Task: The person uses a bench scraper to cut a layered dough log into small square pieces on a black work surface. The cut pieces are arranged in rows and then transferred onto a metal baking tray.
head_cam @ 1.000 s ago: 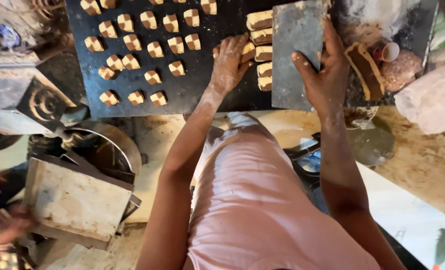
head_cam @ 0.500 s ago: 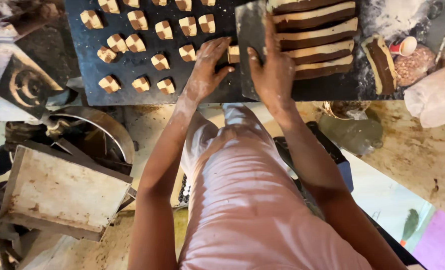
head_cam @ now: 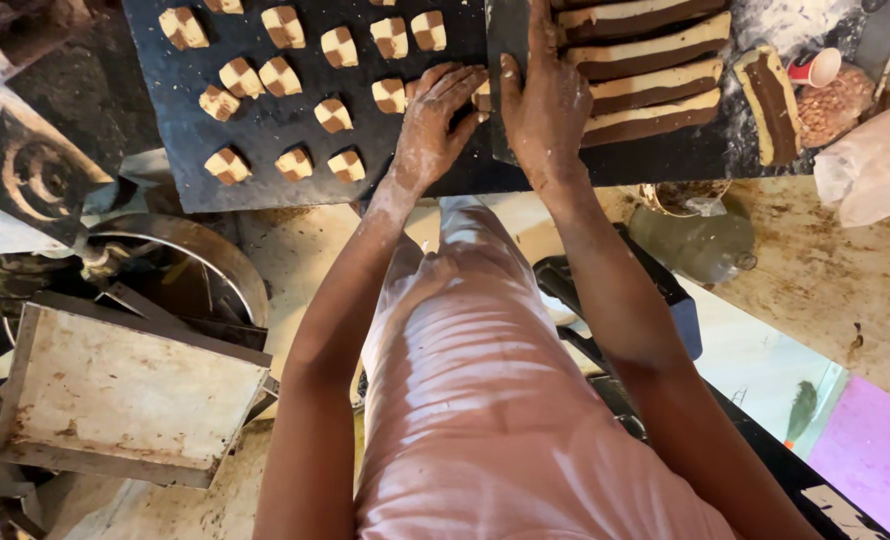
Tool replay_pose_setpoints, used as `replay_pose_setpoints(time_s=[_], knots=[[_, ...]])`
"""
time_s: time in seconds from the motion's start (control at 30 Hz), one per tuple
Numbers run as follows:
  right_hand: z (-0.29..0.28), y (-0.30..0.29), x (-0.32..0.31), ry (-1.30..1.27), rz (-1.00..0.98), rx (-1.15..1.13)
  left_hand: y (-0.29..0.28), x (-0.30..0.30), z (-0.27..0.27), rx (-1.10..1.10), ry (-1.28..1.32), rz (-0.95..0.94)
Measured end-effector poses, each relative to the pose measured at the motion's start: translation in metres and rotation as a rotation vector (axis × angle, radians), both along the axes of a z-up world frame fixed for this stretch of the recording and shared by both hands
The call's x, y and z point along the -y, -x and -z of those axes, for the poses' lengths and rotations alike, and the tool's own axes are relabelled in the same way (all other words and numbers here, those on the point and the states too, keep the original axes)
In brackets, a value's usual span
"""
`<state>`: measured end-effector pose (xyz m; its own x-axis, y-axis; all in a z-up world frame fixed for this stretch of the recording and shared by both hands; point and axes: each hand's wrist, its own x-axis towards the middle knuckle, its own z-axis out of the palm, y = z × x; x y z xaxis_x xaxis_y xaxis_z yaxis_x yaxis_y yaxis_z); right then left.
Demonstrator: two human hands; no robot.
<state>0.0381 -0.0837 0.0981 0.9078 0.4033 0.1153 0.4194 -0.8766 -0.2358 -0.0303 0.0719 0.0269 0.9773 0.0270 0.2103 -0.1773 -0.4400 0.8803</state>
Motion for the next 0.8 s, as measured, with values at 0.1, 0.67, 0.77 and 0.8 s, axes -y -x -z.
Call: replay_pose_setpoints(time_s=[0.1,0.67,0.77,0.8], knots=[[0.006,0.001,-0.003,-0.006,-0.021,0.02,-0.002,-0.002,0.002,-0.008,-0.002,0.009],[0.011,0.003,0.058,-0.596,0.109,-0.082,0.017,0.0,-0.002,0.026,-0.025,0.005],[-0.003,0.002,0.061,-0.646,-0.001,-0.009,0.01,0.002,-0.009,-0.009,-0.133,0.034],[-0.007,0.003,0.06,-0.665,-0.001,-0.019,0.009,0.002,-0.011,-0.043,-0.179,0.04]])
